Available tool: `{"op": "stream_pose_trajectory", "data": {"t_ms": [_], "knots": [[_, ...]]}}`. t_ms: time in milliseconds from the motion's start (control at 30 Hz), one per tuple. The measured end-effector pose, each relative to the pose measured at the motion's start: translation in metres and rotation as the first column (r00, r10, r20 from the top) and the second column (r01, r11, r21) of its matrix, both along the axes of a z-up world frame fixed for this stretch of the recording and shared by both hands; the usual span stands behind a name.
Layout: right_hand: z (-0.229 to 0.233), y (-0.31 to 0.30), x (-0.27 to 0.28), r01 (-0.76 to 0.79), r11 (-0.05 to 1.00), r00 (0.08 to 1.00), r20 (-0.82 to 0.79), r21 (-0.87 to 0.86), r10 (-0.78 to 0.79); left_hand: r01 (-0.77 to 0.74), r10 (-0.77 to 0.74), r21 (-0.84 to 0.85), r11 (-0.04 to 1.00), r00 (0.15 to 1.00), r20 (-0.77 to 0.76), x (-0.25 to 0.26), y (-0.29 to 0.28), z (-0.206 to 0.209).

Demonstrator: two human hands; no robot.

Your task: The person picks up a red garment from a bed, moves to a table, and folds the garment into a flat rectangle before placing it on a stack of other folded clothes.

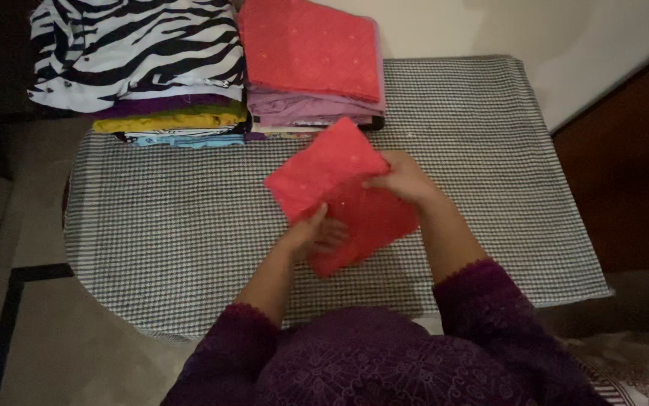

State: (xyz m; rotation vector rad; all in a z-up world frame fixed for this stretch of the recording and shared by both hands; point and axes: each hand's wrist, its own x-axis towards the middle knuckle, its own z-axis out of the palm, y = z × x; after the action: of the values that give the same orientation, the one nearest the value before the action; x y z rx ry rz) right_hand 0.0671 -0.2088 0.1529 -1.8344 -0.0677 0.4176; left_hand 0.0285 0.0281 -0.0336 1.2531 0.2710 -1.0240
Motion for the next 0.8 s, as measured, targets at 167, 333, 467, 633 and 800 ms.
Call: {"op": "stream_pose_trajectory", "data": {"t_ms": [167, 333, 467, 633, 800], "knots": [[0.036, 0.023, -0.012, -0.202, 0.967, 0.815, 0.522, -0.153, 0.253, -0.227, 0.287, -0.374, 0.899, 0.951, 0.114, 0.038, 0.004, -0.035], [0.031, 0.006, -0.015, -0.355, 0.884, 0.446, 0.776, -0.303, 0.445, -0.427, 0.568, -0.612, 0.666, 0.822, 0.044, 0.067, 0.024, -0.019], [-0.043, -0.023, -0.020, -0.231, 0.845, 0.434, 0.727, -0.482, 0.533, -0.505, 0.614, -0.598, 0.623, 0.789, -0.027, 0.041, 0.040, -0.034], [-0.142, -0.064, -0.040, -0.181, 0.856, 0.779, 0.460, -0.484, 0.425, -0.541, 0.603, -0.545, 0.641, 0.794, -0.078, -0.001, 0.068, -0.036], [-0.179, -0.078, -0.046, 0.075, 0.950, 0.837, 0.537, -0.303, 0.105, -0.481, 0.492, -0.440, 0.758, 0.865, -0.099, 0.005, 0.065, 0.011]]}}
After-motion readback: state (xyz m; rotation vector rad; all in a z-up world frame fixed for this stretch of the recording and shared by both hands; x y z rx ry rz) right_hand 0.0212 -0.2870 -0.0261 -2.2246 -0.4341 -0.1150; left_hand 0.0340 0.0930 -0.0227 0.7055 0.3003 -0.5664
